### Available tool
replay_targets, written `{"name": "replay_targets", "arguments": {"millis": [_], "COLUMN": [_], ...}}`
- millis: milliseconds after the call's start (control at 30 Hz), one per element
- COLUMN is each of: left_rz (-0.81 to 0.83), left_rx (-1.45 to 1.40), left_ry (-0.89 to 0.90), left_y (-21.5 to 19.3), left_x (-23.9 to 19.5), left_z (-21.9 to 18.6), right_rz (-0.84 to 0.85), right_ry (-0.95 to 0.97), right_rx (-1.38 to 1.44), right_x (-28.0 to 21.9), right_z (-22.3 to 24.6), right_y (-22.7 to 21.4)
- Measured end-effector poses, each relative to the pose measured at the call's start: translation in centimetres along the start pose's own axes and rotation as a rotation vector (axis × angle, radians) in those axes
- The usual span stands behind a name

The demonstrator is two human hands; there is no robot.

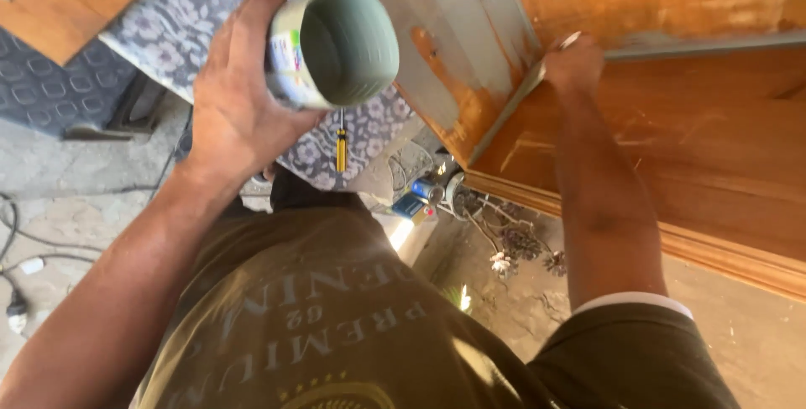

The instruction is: The person paints the interior of a wooden cabinet with light green paint using a brush. They hold a paint can in one hand and repeatedly dip the brush to apply the paint to the cabinet's back and side walls.

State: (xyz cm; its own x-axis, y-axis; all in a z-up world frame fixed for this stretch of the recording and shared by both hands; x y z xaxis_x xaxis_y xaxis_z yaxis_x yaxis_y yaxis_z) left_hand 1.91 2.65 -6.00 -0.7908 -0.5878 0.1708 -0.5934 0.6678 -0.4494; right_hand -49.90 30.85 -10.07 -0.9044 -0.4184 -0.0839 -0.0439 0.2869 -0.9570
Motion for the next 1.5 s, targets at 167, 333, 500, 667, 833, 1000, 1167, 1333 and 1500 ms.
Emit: {"name": "replay_targets", "arguments": {"millis": [167, 333, 500, 667, 833, 1000, 1167, 1333, 1500], "left_rz": [0.037, 0.048, 0.067, 0.093, 0.099, 0.132, 0.145, 0.156, 0.129], "left_rx": [0.010, -0.007, -0.037, -0.022, -0.025, -0.064, -0.020, -0.010, -0.043], "left_ry": [-0.033, -0.034, -0.010, 0.056, 0.103, 0.062, 0.036, 0.007, 0.036], "left_y": [-0.6, -1.3, -1.6, -1.1, -1.9, -3.4, -4.4, -5.0, -5.3], "left_x": [-1.0, -0.6, 0.2, 0.2, 0.7, 0.1, -0.5, -0.4, 0.0], "left_z": [0.0, 0.2, 0.1, 0.0, -0.3, -1.1, -0.6, -0.2, -0.1], "right_rz": [0.104, 0.238, 0.446, 0.173, 0.190, 0.348, 0.285, 0.129, 0.161], "right_ry": [-0.159, -0.182, 0.039, -0.196, -0.156, 0.072, 0.035, -0.056, 0.341], "right_rx": [0.198, 0.045, 0.322, 0.313, 0.252, 0.362, 1.074, 1.644, 0.843], "right_x": [-1.6, -11.8, -18.4, -18.1, -24.0, -20.4, -17.6, -17.5, -25.5], "right_z": [-0.9, 1.8, 3.8, -0.7, 1.3, 9.1, 21.5, 18.7, 6.0], "right_y": [1.1, 2.8, -5.1, 1.1, 2.4, 0.0, -7.6, -5.0, 0.1]}}
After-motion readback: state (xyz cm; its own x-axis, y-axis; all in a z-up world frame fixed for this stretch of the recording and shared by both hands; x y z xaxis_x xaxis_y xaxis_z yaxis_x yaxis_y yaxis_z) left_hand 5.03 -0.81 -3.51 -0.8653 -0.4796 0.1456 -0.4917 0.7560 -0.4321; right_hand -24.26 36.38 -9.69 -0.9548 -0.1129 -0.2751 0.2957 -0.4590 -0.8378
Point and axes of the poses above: each hand's wrist, its own x-axis towards the middle knuckle, its own y-axis out of the palm, z = x × y, the point moved 1 cm from there along x, towards the middle knuckle, and after that the axes turned 10 degrees about z, right-handed, at the moved point
